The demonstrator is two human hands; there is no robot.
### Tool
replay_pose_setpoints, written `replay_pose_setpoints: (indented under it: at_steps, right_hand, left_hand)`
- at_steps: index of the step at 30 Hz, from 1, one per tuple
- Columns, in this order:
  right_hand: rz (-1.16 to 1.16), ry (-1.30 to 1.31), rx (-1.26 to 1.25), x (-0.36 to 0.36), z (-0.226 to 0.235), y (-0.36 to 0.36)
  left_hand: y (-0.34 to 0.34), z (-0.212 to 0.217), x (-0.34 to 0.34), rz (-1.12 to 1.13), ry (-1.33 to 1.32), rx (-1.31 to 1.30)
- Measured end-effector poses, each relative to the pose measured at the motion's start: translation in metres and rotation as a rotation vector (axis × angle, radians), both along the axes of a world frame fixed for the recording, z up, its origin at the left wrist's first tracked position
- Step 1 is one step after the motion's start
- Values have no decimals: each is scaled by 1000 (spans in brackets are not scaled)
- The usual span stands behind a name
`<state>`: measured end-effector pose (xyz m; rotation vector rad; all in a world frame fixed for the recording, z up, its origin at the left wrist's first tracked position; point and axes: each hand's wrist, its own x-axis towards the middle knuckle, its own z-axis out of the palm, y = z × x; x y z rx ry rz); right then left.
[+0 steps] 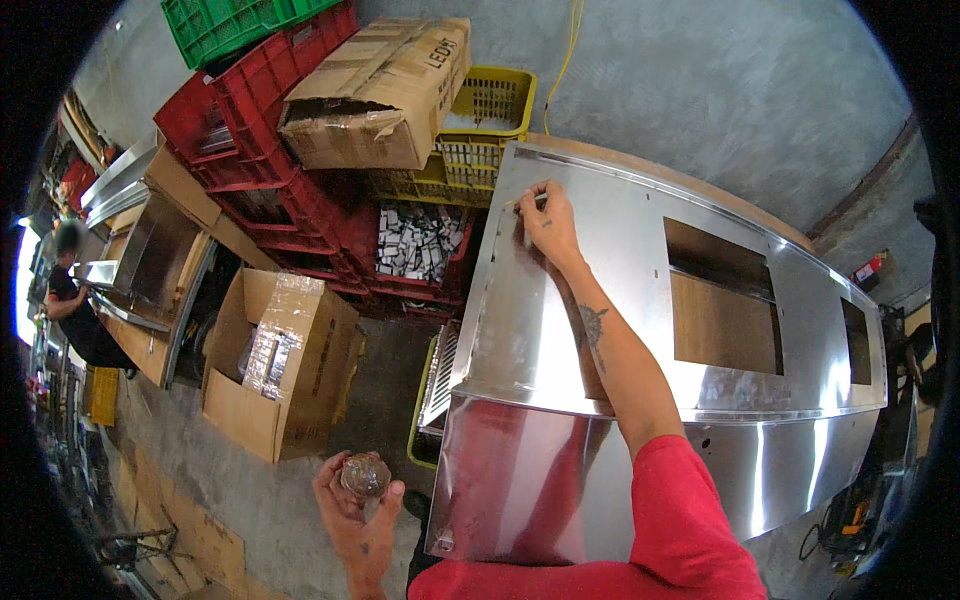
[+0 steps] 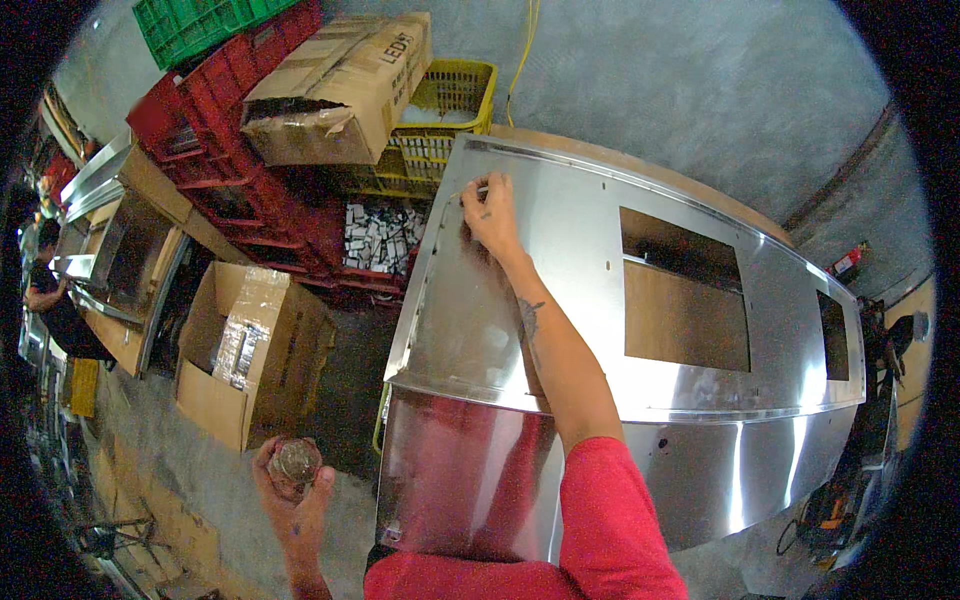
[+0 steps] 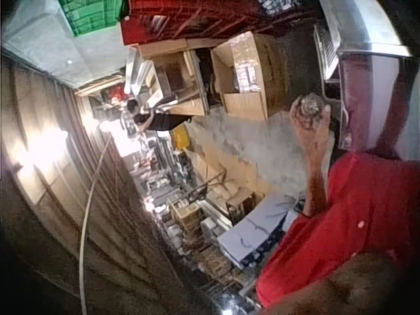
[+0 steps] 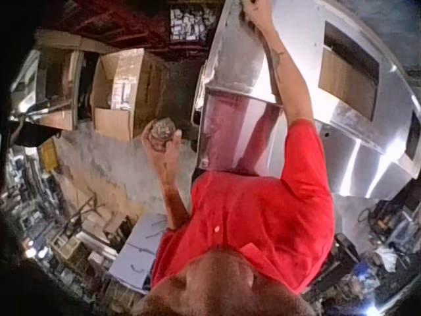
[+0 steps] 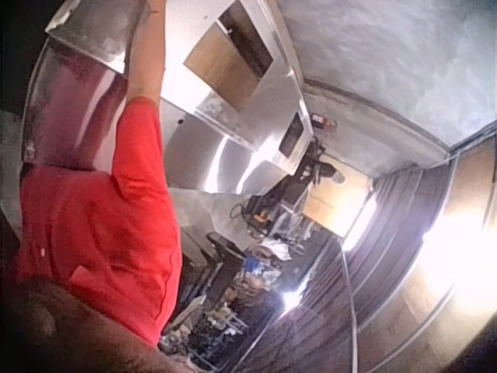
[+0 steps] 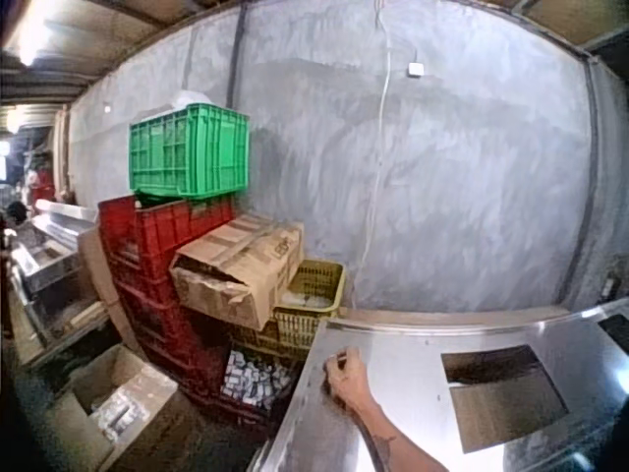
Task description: The person applies a viscous substance from a small jar onto a stainless steel appliance using a wooden stick. They repeatedly dip the stick into the jar and spread the substance along seams and edges of the metal surface.
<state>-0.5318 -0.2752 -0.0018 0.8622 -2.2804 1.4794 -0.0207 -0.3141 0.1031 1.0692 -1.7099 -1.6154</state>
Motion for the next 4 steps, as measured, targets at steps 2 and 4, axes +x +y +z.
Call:
replay_pose_setpoints:
  at_steps: [2, 4]
  right_hand:
    - [4, 5, 34, 4, 3, -4]
    - [27, -81, 24, -3, 2, -2]
  left_hand:
    - [-1, 0, 0, 8, -14, -5]
    - [-3, -5, -3, -10, 15, 4]
